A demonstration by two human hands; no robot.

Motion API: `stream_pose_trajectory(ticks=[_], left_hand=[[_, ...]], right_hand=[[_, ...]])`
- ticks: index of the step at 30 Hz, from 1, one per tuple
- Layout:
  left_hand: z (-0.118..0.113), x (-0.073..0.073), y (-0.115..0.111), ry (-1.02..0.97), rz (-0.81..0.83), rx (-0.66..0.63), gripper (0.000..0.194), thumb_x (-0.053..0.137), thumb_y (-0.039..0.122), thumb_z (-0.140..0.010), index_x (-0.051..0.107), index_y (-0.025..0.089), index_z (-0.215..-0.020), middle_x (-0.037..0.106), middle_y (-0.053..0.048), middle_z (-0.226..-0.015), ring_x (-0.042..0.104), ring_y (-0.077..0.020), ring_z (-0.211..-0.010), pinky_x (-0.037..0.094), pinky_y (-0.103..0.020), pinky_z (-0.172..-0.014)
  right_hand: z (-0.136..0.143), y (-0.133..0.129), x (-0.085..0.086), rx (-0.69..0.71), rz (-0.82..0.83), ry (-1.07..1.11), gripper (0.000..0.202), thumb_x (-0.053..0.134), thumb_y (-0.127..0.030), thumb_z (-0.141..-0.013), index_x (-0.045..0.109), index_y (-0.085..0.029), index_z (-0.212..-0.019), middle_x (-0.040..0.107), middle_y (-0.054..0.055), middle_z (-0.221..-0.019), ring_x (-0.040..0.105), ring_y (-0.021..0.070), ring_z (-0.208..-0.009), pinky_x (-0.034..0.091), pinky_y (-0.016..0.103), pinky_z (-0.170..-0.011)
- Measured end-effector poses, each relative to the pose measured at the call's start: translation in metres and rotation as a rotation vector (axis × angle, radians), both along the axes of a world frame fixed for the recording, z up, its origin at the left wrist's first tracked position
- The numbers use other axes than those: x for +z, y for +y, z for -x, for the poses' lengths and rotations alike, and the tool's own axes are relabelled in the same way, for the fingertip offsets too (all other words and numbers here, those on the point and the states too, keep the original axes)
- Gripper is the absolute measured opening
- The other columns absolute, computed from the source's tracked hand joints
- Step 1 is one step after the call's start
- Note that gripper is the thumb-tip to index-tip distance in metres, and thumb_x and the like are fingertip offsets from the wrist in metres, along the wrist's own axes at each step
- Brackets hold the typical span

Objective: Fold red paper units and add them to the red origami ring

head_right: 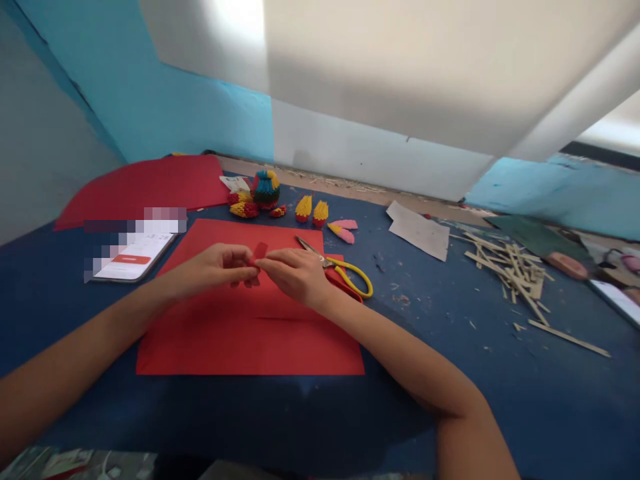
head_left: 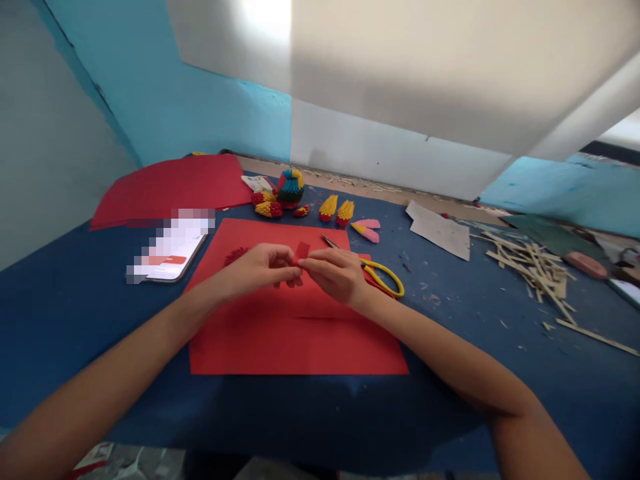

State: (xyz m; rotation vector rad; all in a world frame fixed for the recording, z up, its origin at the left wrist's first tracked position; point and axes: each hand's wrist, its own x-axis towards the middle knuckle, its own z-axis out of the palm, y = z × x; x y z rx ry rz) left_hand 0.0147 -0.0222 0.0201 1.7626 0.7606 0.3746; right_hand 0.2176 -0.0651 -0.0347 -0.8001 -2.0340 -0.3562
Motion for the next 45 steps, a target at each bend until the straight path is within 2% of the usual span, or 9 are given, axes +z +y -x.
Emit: stream_pose_trajectory(ticks=[3,7,10,14,16,20,29,34,45], left_hand=[[0.002,0.000,0.001,0.043,-0.042,-0.097,0.027,0.060,0.043,-0.082,0.061,0.017,-0.081,0.070,-0.004,-0.081,0.066,-0.0193,-0.078,0.049,-0.028,-0.067],[0.004,0.000,0.006,0.015,-0.220,-0.045,0.031,0.055,0.047,-0.085,0.066,0.017,-0.087,0.069,-0.004,-0.086,0.063,-0.0183,-0.080,0.048,-0.028,-0.071],[0.006,-0.001,0.009,-0.011,-0.230,-0.050,0.024,0.060,0.040,-0.083,0.067,0.017,-0.083,0.070,-0.002,-0.082,0.063,-0.0171,-0.078,0.047,-0.026,-0.070],[0.004,-0.003,0.008,0.035,-0.362,0.046,0.023,0.056,0.036,-0.085,0.066,0.017,-0.078,0.068,-0.001,-0.074,0.061,-0.0148,-0.068,0.044,-0.024,-0.061],[0.002,-0.004,0.006,0.046,-0.410,0.093,0.023,0.054,0.036,-0.087,0.065,0.017,-0.080,0.068,-0.002,-0.076,0.061,-0.0146,-0.068,0.044,-0.024,-0.060],[0.002,-0.005,0.001,0.053,-0.434,0.110,0.022,0.054,0.036,-0.087,0.066,0.018,-0.085,0.070,-0.002,-0.083,0.063,-0.0157,-0.073,0.045,-0.024,-0.061],[0.004,-0.003,0.000,0.086,-0.563,0.085,0.019,0.054,0.029,-0.086,0.069,0.018,-0.086,0.073,-0.002,-0.082,0.065,-0.0146,-0.071,0.046,-0.021,-0.060],[0.004,-0.003,-0.003,0.093,-0.665,0.066,0.018,0.053,0.022,-0.083,0.070,0.016,-0.084,0.074,-0.003,-0.081,0.066,-0.0143,-0.069,0.047,-0.020,-0.061],[0.001,-0.003,-0.004,0.106,-0.716,0.060,0.019,0.055,0.025,-0.081,0.072,0.017,-0.086,0.076,-0.004,-0.083,0.067,-0.0166,-0.071,0.047,-0.023,-0.062]], right_hand=[[-0.001,-0.001,0.000,0.073,-0.028,-0.009,0.015,0.060,-0.013,-0.085,0.067,-0.020,-0.096,0.070,0.003,-0.082,0.065,0.0116,-0.071,0.049,0.023,-0.063],[0.000,-0.005,0.004,0.200,0.028,-0.053,0.016,0.053,-0.015,-0.090,0.067,-0.020,-0.095,0.070,0.005,-0.086,0.065,0.0124,-0.077,0.052,0.024,-0.067],[0.003,-0.005,0.004,0.257,0.133,-0.035,0.014,0.053,-0.017,-0.091,0.066,-0.019,-0.095,0.068,0.007,-0.088,0.064,0.0135,-0.080,0.053,0.026,-0.069],[0.009,-0.004,0.004,0.179,0.288,0.093,0.012,0.053,-0.019,-0.091,0.065,-0.019,-0.092,0.065,0.007,-0.089,0.061,0.0140,-0.081,0.052,0.028,-0.070],[0.011,-0.004,0.005,0.134,0.374,0.176,0.011,0.053,-0.020,-0.090,0.064,-0.019,-0.090,0.065,0.006,-0.087,0.060,0.0135,-0.079,0.051,0.028,-0.070],[0.014,-0.005,0.009,0.137,0.512,0.256,0.011,0.053,-0.023,-0.090,0.063,-0.018,-0.087,0.067,0.003,-0.079,0.059,0.0107,-0.069,0.048,0.023,-0.062],[0.014,-0.010,0.017,0.016,0.600,0.309,0.008,0.059,-0.019,-0.083,0.066,-0.017,-0.081,0.070,0.002,-0.074,0.060,0.0104,-0.063,0.047,0.021,-0.058],[0.014,-0.011,0.017,-0.005,0.557,0.282,0.006,0.059,-0.017,-0.080,0.065,-0.017,-0.078,0.069,0.002,-0.073,0.060,0.0110,-0.064,0.046,0.022,-0.059],[0.016,-0.012,0.019,-0.055,0.504,0.265,0.008,0.060,-0.021,-0.082,0.063,-0.017,-0.076,0.066,0.001,-0.070,0.058,0.0106,-0.062,0.044,0.022,-0.057]])
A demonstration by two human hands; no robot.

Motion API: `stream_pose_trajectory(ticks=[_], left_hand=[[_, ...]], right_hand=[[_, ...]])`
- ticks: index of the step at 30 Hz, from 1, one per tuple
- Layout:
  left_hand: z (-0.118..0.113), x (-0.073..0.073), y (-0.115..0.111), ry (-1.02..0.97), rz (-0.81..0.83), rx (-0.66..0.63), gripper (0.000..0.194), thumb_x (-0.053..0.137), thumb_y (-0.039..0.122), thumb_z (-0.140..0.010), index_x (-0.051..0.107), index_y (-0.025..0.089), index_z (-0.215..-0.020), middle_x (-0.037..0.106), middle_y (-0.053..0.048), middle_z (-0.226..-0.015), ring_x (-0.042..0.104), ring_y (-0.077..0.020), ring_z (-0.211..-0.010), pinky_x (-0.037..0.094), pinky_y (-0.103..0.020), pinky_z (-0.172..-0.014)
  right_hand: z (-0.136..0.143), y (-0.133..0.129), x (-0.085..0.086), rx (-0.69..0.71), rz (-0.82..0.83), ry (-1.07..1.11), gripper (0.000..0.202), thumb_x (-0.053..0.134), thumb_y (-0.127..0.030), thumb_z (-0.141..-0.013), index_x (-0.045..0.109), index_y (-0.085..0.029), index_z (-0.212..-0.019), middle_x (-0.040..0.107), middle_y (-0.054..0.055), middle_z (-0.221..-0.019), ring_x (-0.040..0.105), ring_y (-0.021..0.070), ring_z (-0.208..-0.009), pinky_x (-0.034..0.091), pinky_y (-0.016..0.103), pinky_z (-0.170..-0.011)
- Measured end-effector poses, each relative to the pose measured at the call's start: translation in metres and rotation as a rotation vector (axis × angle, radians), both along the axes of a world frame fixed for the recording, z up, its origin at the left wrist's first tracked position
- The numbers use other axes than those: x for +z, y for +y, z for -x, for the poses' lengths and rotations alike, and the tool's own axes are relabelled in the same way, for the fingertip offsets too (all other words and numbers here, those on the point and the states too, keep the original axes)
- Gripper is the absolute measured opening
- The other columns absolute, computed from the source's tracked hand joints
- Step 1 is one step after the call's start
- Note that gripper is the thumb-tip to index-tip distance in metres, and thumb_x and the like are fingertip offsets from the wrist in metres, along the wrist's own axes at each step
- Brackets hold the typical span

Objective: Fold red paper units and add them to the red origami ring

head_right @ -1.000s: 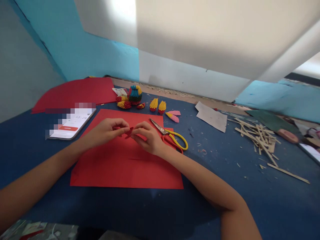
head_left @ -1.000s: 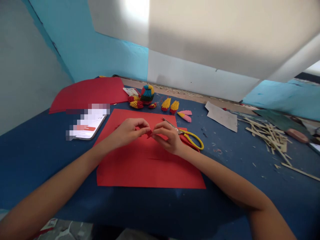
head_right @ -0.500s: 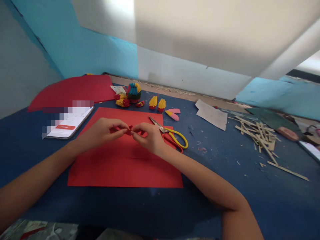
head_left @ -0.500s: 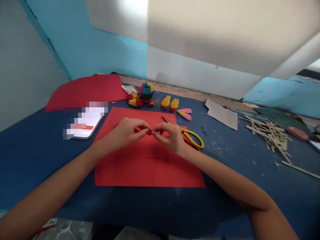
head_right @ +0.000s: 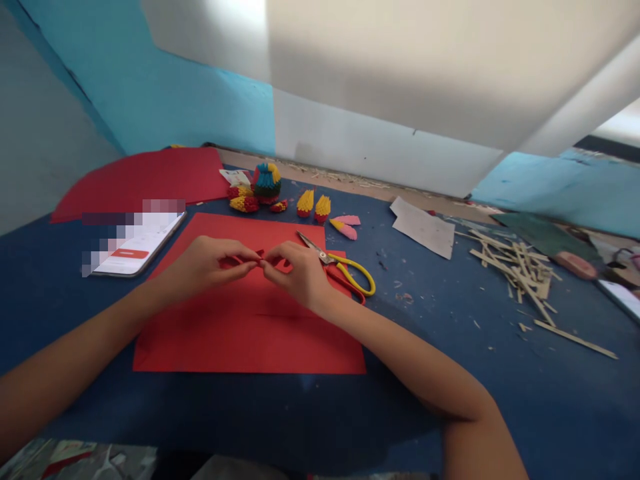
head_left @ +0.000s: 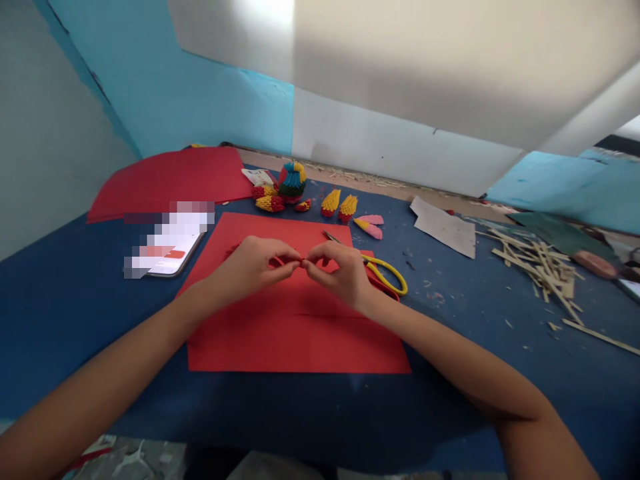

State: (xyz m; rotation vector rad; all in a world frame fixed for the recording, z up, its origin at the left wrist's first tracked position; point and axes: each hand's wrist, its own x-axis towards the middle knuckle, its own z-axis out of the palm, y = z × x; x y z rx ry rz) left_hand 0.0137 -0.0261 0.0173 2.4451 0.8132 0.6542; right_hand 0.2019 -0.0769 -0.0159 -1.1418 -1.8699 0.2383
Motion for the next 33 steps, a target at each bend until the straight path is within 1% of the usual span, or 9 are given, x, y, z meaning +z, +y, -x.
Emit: stream_pose_trajectory(ticks=[7,11,13,16,19,22,26,29,33], left_hand=[[0.000,-0.001,-0.001,0.012,-0.024,-0.014,0.021,0.053,0.027,-0.082,0.071,0.018,-0.080,0.075,-0.006,-0.081,0.066,-0.0179,-0.068,0.043,-0.026,-0.060],[-0.001,-0.002,-0.005,-0.014,-0.092,0.010,0.017,0.054,0.021,-0.078,0.070,0.019,-0.075,0.075,-0.003,-0.076,0.065,-0.0171,-0.067,0.044,-0.026,-0.062],[-0.002,-0.001,-0.009,-0.071,-0.113,0.045,0.017,0.054,0.022,-0.079,0.070,0.020,-0.075,0.075,-0.002,-0.077,0.065,-0.0164,-0.067,0.046,-0.026,-0.063],[-0.003,0.001,-0.013,-0.177,-0.082,0.129,0.016,0.054,0.024,-0.081,0.070,0.022,-0.078,0.075,-0.001,-0.082,0.066,-0.0163,-0.071,0.049,-0.026,-0.067],[-0.002,0.002,-0.013,-0.263,-0.033,0.173,0.015,0.056,0.024,-0.081,0.070,0.022,-0.078,0.075,-0.002,-0.083,0.068,-0.0171,-0.074,0.051,-0.026,-0.069],[-0.002,0.004,-0.013,-0.282,0.005,0.185,0.014,0.057,0.024,-0.080,0.071,0.022,-0.078,0.075,-0.001,-0.084,0.067,-0.0171,-0.074,0.052,-0.027,-0.069],[-0.007,0.007,-0.015,-0.329,0.079,0.186,0.014,0.058,0.023,-0.080,0.070,0.021,-0.076,0.075,-0.001,-0.081,0.067,-0.0160,-0.072,0.053,-0.025,-0.067],[-0.012,0.007,-0.018,-0.429,0.153,0.231,0.013,0.059,0.024,-0.079,0.069,0.019,-0.072,0.074,-0.002,-0.076,0.067,-0.0165,-0.072,0.054,-0.026,-0.066],[-0.013,0.003,-0.016,-0.430,0.237,0.231,0.014,0.057,0.025,-0.079,0.068,0.017,-0.074,0.073,-0.003,-0.073,0.066,-0.0162,-0.069,0.053,-0.025,-0.062]], right_hand=[[-0.002,0.002,-0.005,0.000,-0.081,-0.190,0.009,0.056,-0.023,-0.086,0.060,-0.018,-0.079,0.067,0.003,-0.075,0.059,0.0128,-0.068,0.044,0.025,-0.064],[-0.006,0.007,0.008,0.024,-0.196,-0.551,0.019,0.049,-0.024,-0.089,0.060,-0.017,-0.075,0.066,0.005,-0.070,0.060,0.0152,-0.065,0.040,0.029,-0.063],[-0.009,0.007,0.018,0.027,-0.204,-0.601,0.021,0.047,-0.023,-0.090,0.059,-0.017,-0.073,0.064,0.005,-0.068,0.061,0.0168,-0.067,0.040,0.031,-0.064],[-0.016,0.007,0.024,0.089,-0.085,-0.323,0.013,0.055,-0.029,-0.089,0.058,-0.016,-0.090,0.066,0.007,-0.085,0.064,0.0167,-0.075,0.045,0.029,-0.065],[-0.017,0.006,0.018,0.190,0.131,0.080,0.027,0.062,-0.035,-0.085,0.056,-0.019,-0.105,0.064,0.007,-0.100,0.064,0.0136,-0.080,0.049,0.025,-0.064],[-0.009,0.006,0.006,0.191,0.217,0.284,0.019,0.061,-0.037,-0.085,0.061,-0.019,-0.092,0.065,0.004,-0.089,0.062,0.0132,-0.080,0.050,0.025,-0.068],[0.007,0.004,-0.001,0.150,0.200,0.496,0.014,0.059,-0.033,-0.087,0.062,-0.019,-0.084,0.065,0.001,-0.079,0.062,0.0120,-0.075,0.051,0.026,-0.069],[0.013,0.002,0.004,0.084,0.133,0.521,0.011,0.058,-0.028,-0.087,0.063,-0.019,-0.082,0.065,0.001,-0.075,0.062,0.0118,-0.070,0.051,0.025,-0.066],[0.008,0.002,0.013,0.004,0.054,0.335,0.013,0.058,-0.026,-0.087,0.065,-0.019,-0.079,0.068,0.002,-0.073,0.061,0.0119,-0.065,0.049,0.024,-0.059]])
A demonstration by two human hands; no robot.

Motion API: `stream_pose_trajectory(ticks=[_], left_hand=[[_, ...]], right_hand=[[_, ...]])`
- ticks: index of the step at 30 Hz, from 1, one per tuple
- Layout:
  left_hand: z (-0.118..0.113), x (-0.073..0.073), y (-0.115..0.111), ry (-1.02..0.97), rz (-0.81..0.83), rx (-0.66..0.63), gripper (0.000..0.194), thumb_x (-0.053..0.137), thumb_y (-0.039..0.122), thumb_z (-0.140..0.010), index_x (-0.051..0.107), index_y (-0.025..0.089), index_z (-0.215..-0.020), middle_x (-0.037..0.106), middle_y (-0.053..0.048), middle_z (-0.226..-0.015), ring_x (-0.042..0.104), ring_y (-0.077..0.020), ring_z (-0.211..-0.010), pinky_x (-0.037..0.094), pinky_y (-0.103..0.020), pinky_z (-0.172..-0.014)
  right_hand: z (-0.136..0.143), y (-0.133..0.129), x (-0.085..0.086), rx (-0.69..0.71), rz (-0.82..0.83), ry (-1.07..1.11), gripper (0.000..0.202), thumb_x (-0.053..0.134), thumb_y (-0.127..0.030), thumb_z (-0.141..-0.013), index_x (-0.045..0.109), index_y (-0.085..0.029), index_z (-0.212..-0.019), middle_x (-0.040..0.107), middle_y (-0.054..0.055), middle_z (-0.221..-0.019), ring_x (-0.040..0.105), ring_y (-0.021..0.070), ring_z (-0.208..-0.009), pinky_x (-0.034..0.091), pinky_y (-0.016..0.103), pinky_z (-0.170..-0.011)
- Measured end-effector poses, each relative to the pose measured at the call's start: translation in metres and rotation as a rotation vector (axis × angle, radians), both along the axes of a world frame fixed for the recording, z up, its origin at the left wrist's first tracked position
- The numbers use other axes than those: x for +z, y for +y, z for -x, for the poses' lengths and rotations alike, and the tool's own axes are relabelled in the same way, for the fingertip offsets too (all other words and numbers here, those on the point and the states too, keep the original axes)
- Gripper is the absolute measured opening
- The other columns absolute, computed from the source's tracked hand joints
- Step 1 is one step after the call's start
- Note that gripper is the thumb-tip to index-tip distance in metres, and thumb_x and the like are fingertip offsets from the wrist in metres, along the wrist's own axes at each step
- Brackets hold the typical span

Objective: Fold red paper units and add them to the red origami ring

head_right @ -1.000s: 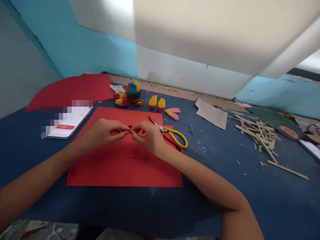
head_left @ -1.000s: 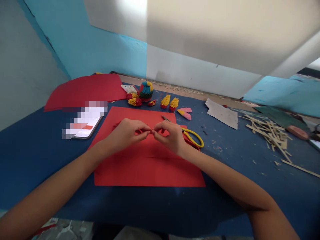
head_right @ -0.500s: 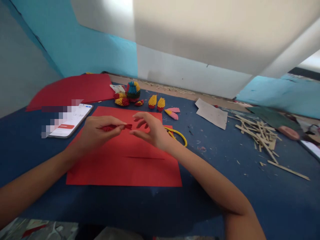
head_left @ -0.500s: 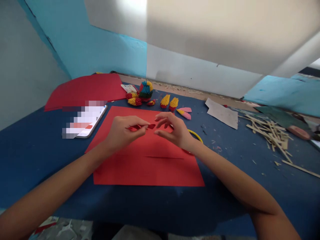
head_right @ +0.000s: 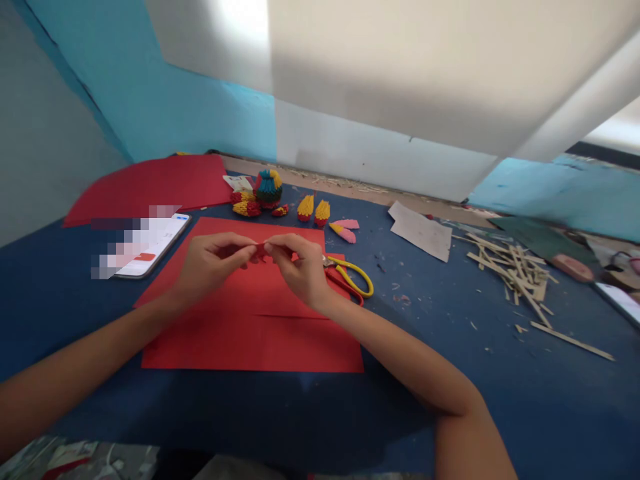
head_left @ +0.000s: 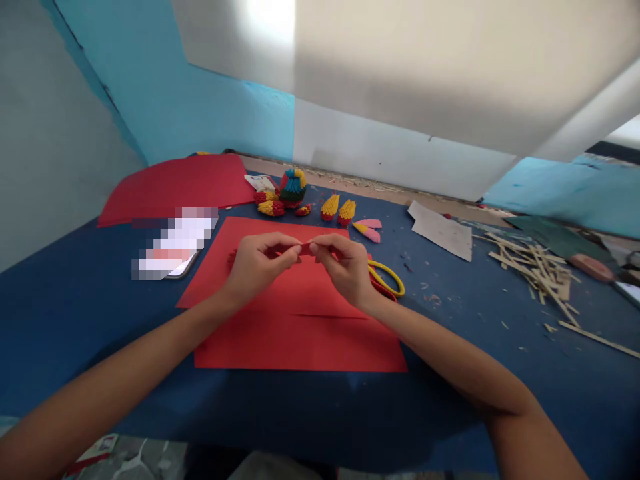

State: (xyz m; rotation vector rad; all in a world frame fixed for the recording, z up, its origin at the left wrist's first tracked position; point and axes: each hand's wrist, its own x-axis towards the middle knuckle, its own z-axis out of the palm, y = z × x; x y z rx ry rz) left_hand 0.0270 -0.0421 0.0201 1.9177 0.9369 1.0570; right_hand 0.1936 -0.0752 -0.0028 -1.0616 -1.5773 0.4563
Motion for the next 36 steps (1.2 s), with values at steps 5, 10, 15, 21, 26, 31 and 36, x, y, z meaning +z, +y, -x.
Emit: stream_pose_trajectory(ticks=[5,10,15,21,26,31,36], left_hand=[[0.004,-0.005,0.007,0.189,-0.006,-0.165,0.018,0.055,0.027,-0.081,0.068,0.016,-0.074,0.072,-0.002,-0.071,0.064,-0.0151,-0.066,0.047,-0.022,-0.056],[0.006,-0.009,0.011,0.222,-0.051,-0.119,0.019,0.055,0.028,-0.081,0.066,0.017,-0.070,0.068,-0.001,-0.066,0.060,-0.0139,-0.062,0.042,-0.021,-0.052],[0.006,-0.011,0.014,0.272,-0.090,-0.224,0.020,0.057,0.033,-0.083,0.065,0.017,-0.074,0.067,0.000,-0.069,0.059,-0.0128,-0.062,0.042,-0.020,-0.054],[0.010,-0.007,0.016,0.257,-0.039,-0.345,0.017,0.059,0.034,-0.084,0.066,0.019,-0.083,0.068,0.000,-0.077,0.060,-0.0123,-0.066,0.043,-0.020,-0.056],[0.012,-0.008,0.017,0.229,0.008,-0.384,0.016,0.061,0.034,-0.084,0.066,0.019,-0.085,0.069,-0.001,-0.081,0.060,-0.0122,-0.067,0.044,-0.019,-0.057],[0.013,-0.008,0.017,0.237,0.015,-0.395,0.018,0.061,0.036,-0.084,0.065,0.019,-0.083,0.068,0.000,-0.080,0.061,-0.0124,-0.068,0.045,-0.019,-0.057],[0.014,-0.008,0.017,0.254,-0.007,-0.398,0.018,0.057,0.034,-0.085,0.065,0.018,-0.083,0.067,-0.001,-0.079,0.060,-0.0122,-0.068,0.044,-0.019,-0.058]], right_hand=[[-0.017,0.006,-0.003,0.115,0.035,-0.168,0.014,0.056,-0.027,-0.089,0.066,-0.018,-0.089,0.069,0.003,-0.077,0.063,0.0121,-0.067,0.049,0.024,-0.060],[-0.027,0.009,-0.011,0.064,-0.261,-0.494,0.026,0.062,-0.034,-0.085,0.064,-0.021,-0.108,0.064,0.006,-0.082,0.061,0.0153,-0.072,0.051,0.028,-0.065],[-0.026,0.007,-0.012,0.074,-0.333,-0.624,0.015,0.056,-0.028,-0.090,0.065,-0.020,-0.098,0.066,0.007,-0.081,0.062,0.0164,-0.073,0.050,0.030,-0.068],[-0.025,0.002,-0.011,0.132,-0.305,-0.517,0.011,0.059,-0.030,-0.088,0.062,-0.021,-0.093,0.069,0.005,-0.083,0.065,0.0157,-0.077,0.052,0.029,-0.069],[-0.022,-0.002,-0.008,0.157,-0.286,-0.435,0.014,0.066,-0.027,-0.083,0.060,-0.019,-0.093,0.069,0.004,-0.082,0.065,0.0144,-0.074,0.052,0.026,-0.065],[-0.021,-0.002,-0.008,0.188,-0.361,-0.484,0.011,0.065,-0.025,-0.084,0.060,-0.019,-0.092,0.069,0.005,-0.084,0.065,0.0149,-0.077,0.053,0.027,-0.067],[-0.022,-0.003,-0.008,0.209,-0.356,-0.522,0.012,0.066,-0.029,-0.083,0.061,-0.020,-0.090,0.069,0.005,-0.083,0.065,0.0153,-0.078,0.053,0.029,-0.070]])
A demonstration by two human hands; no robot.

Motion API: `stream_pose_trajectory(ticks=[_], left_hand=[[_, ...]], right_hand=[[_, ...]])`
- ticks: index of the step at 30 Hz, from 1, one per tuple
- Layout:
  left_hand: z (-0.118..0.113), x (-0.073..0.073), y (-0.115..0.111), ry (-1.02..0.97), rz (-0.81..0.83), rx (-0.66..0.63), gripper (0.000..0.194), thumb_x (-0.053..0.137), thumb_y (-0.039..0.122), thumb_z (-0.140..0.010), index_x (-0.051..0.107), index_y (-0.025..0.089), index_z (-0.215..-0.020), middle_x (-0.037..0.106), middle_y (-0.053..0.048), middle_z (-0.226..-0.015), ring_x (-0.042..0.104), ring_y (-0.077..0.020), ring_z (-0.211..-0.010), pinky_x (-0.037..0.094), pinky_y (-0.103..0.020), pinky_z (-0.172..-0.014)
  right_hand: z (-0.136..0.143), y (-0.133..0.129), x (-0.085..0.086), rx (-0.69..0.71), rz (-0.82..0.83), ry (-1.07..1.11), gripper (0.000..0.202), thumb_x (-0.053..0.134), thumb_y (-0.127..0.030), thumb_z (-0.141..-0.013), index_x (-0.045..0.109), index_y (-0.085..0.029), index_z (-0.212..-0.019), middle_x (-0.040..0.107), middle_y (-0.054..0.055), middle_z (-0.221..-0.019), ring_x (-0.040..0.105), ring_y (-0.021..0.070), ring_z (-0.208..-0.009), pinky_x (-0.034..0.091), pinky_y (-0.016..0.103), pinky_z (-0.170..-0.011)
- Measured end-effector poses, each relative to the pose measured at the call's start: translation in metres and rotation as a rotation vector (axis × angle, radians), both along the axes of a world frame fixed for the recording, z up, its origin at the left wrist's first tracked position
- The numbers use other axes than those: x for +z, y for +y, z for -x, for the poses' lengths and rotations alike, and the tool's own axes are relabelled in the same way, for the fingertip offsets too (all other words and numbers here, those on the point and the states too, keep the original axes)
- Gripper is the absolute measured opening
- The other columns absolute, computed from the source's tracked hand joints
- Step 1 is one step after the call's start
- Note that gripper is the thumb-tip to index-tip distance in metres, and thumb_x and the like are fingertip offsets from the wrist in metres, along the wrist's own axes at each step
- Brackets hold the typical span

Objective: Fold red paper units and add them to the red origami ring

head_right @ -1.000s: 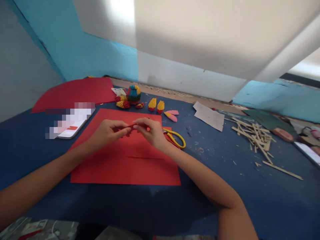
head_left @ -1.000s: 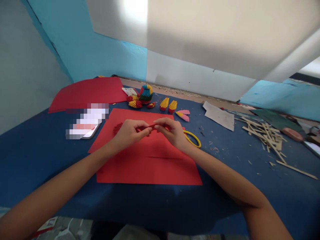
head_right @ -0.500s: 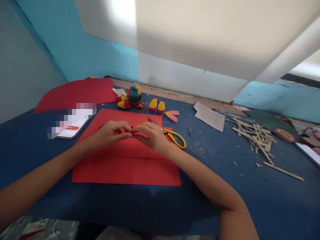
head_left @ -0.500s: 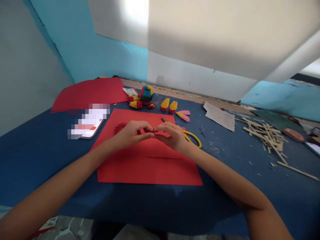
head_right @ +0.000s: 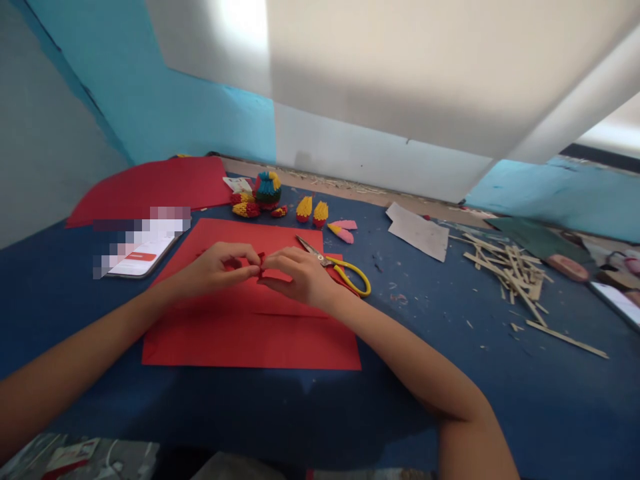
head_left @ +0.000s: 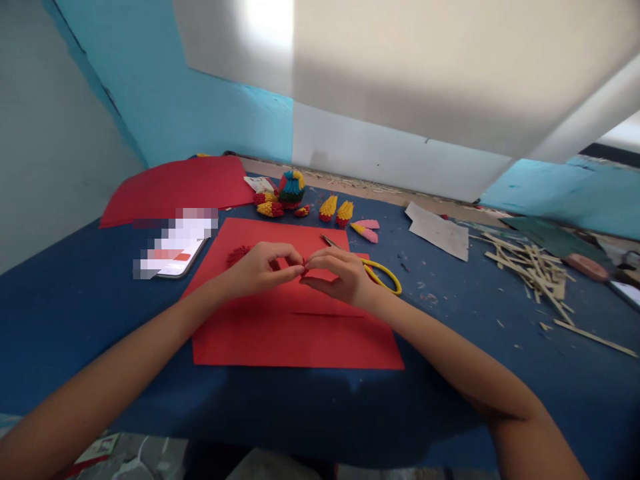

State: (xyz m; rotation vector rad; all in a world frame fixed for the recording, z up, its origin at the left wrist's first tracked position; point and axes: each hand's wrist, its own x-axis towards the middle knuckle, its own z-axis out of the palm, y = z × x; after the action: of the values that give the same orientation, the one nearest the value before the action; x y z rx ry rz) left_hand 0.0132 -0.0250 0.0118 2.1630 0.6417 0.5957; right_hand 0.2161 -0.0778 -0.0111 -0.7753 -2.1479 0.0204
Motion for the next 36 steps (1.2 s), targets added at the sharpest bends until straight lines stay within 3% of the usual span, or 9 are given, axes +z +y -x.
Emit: stream_pose_trajectory(ticks=[6,10,12,14,17,24,28,32,36], left_hand=[[0.001,0.000,0.002,0.010,-0.061,0.030,0.016,0.050,0.026,-0.084,0.062,0.016,-0.080,0.065,-0.001,-0.076,0.059,-0.0132,-0.067,0.044,-0.021,-0.058],[0.000,-0.002,0.004,0.089,-0.338,0.147,0.015,0.050,0.023,-0.080,0.061,0.014,-0.077,0.065,-0.004,-0.074,0.058,-0.0157,-0.064,0.041,-0.025,-0.057],[0.001,-0.003,0.005,0.116,-0.410,0.163,0.016,0.052,0.025,-0.081,0.064,0.014,-0.083,0.069,-0.006,-0.080,0.060,-0.0174,-0.068,0.041,-0.026,-0.060],[0.001,-0.005,0.006,0.126,-0.373,0.112,0.018,0.053,0.027,-0.084,0.066,0.016,-0.088,0.071,-0.006,-0.084,0.063,-0.0173,-0.072,0.042,-0.025,-0.063],[0.002,-0.006,0.006,0.151,-0.292,0.035,0.020,0.051,0.025,-0.086,0.068,0.016,-0.084,0.072,-0.005,-0.081,0.064,-0.0157,-0.070,0.041,-0.023,-0.060],[0.000,-0.004,0.003,0.174,-0.218,0.065,0.024,0.049,0.027,-0.085,0.068,0.015,-0.078,0.071,-0.004,-0.071,0.061,-0.0142,-0.062,0.037,-0.022,-0.054],[-0.002,-0.001,0.001,0.145,-0.117,0.085,0.022,0.049,0.021,-0.083,0.067,0.016,-0.071,0.070,-0.001,-0.066,0.062,-0.0126,-0.060,0.039,-0.020,-0.054],[-0.002,0.003,0.000,0.100,-0.039,0.114,0.021,0.050,0.019,-0.081,0.066,0.016,-0.068,0.070,0.000,-0.066,0.064,-0.0127,-0.061,0.044,-0.020,-0.056],[-0.003,0.007,-0.001,0.053,0.151,0.114,0.021,0.050,0.019,-0.081,0.067,0.015,-0.070,0.072,-0.002,-0.066,0.066,-0.0133,-0.063,0.048,-0.020,-0.057]], right_hand=[[0.002,0.003,0.000,-0.101,0.503,0.368,0.019,0.064,-0.035,-0.082,0.063,-0.017,-0.086,0.067,0.003,-0.079,0.063,0.0116,-0.065,0.051,0.023,-0.056],[0.005,0.005,0.001,-0.143,0.615,0.430,0.016,0.065,-0.028,-0.080,0.067,-0.016,-0.091,0.070,0.006,-0.084,0.064,0.0130,-0.065,0.051,0.024,-0.054],[0.006,0.003,0.002,-0.180,0.576,0.349,0.011,0.063,-0.023,-0.081,0.069,-0.017,-0.088,0.072,0.006,-0.081,0.066,0.0144,-0.068,0.051,0.024,-0.057],[0.008,0.000,0.003,-0.170,0.528,0.262,0.009,0.062,-0.019,-0.082,0.070,-0.018,-0.085,0.073,0.004,-0.078,0.067,0.0148,-0.070,0.051,0.024,-0.060],[0.011,-0.003,0.004,-0.143,0.454,0.183,0.011,0.060,-0.016,-0.083,0.070,-0.019,-0.084,0.073,0.002,-0.078,0.067,0.0133,-0.070,0.050,0.022,-0.061],[0.016,-0.007,0.003,-0.287,0.353,0.173,0.005,0.064,-0.017,-0.082,0.068,-0.018,-0.084,0.073,0.002,-0.076,0.066,0.0119,-0.063,0.049,0.021,-0.058],[0.018,-0.010,0.001,-0.375,0.122,0.059,0.007,0.061,-0.017,-0.084,0.066,-0.018,-0.081,0.072,0.003,-0.074,0.065,0.0125,-0.061,0.048,0.022,-0.055],[0.016,-0.010,-0.002,-0.276,-0.146,-0.048,0.017,0.051,-0.009,-0.088,0.066,-0.016,-0.085,0.072,0.008,-0.086,0.068,0.0134,-0.075,0.053,0.022,-0.066],[0.010,-0.005,-0.005,-0.227,-0.276,-0.095,0.016,0.053,-0.007,-0.086,0.065,-0.017,-0.089,0.071,0.009,-0.091,0.068,0.0131,-0.077,0.054,0.023,-0.068]])
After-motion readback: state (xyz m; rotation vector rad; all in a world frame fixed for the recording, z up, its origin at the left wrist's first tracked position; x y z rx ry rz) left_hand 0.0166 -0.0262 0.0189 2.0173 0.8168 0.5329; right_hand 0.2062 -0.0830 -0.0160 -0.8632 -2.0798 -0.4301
